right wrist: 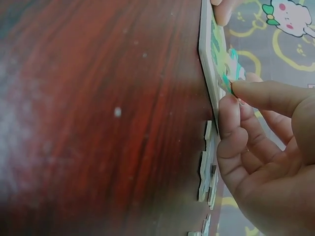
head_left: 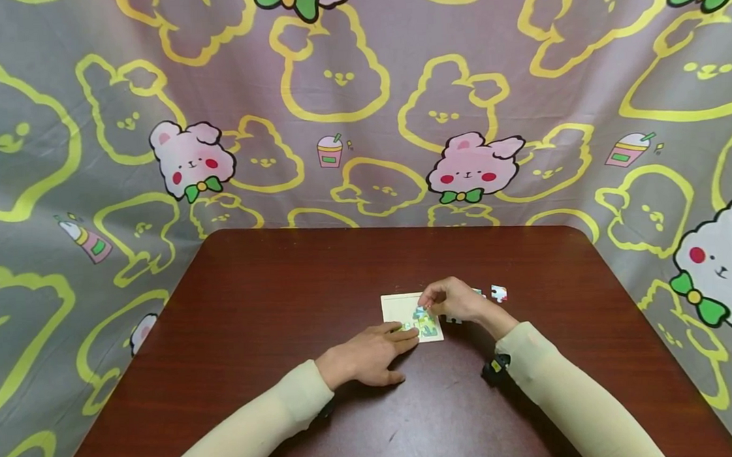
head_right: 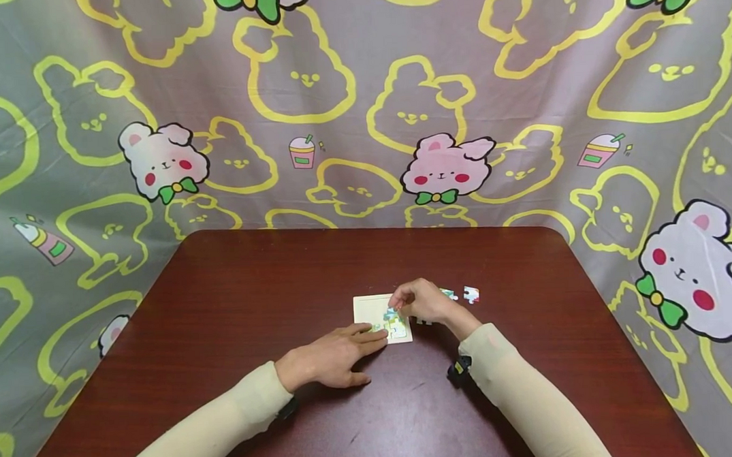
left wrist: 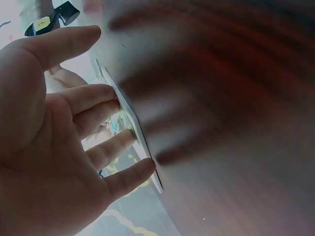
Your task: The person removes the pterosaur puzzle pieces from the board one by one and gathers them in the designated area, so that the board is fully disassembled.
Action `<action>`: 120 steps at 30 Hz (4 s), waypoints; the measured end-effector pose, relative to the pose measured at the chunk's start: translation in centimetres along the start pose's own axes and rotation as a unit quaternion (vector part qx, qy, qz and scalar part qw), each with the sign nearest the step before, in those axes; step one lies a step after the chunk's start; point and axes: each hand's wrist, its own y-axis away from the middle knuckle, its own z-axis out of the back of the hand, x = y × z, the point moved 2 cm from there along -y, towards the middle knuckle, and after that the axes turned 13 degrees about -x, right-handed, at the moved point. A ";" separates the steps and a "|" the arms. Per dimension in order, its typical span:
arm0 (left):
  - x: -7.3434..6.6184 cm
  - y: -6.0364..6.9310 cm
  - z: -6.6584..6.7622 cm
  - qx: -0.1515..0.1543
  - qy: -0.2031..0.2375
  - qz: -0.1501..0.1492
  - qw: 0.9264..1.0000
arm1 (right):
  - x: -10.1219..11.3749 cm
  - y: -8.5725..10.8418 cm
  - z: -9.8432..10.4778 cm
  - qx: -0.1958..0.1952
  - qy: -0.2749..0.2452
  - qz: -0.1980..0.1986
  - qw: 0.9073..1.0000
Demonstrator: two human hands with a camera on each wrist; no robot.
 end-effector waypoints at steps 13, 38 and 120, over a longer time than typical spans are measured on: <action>-0.2 -0.1 -0.1 -0.003 -0.009 0.000 1.000 | 0.4 0.0 0.1 0.003 0.015 -0.036 0.999; -0.5 -0.4 -0.1 0.008 0.012 0.010 1.000 | 0.3 -0.1 0.1 0.009 0.003 -0.039 0.999; -0.2 -0.5 0.4 0.002 0.034 0.000 0.999 | -1.7 1.5 4.1 -0.010 -0.010 -0.089 0.996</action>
